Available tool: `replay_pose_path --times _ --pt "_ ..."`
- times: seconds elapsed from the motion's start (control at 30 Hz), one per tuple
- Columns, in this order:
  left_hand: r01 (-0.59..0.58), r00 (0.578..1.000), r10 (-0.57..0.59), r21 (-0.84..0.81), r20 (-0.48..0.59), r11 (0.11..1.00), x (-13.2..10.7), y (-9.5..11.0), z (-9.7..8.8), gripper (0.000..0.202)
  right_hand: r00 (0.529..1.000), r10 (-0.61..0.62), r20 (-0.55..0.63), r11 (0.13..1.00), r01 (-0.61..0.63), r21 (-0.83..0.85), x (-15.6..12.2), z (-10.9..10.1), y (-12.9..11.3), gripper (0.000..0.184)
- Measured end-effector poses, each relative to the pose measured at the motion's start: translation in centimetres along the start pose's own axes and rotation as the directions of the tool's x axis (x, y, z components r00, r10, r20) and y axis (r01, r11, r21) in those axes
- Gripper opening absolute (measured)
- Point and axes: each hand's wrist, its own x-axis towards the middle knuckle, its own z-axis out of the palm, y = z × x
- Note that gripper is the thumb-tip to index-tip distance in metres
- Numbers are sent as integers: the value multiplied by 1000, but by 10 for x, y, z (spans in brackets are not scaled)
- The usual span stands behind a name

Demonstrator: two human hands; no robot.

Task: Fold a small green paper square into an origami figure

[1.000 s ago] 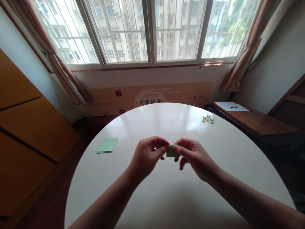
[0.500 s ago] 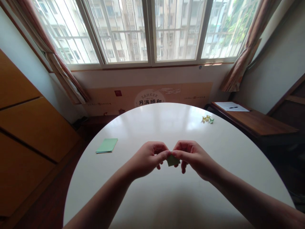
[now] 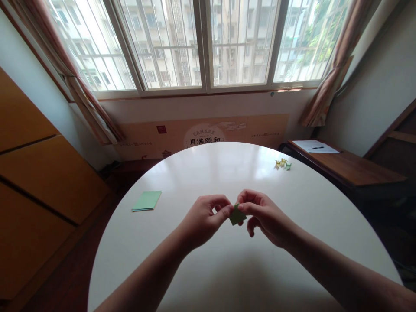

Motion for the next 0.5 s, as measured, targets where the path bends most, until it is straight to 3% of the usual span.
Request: replay_pose_path --times 0.2,0.5 --pt "-23 1000 23 30 5 999 -1 3 1 27 999 27 -25 997 -25 69 1 4 2 5" --pt "-16 1000 17 30 -19 999 -1 4 1 24 997 32 -73 999 -30 28 4 2 2 6"
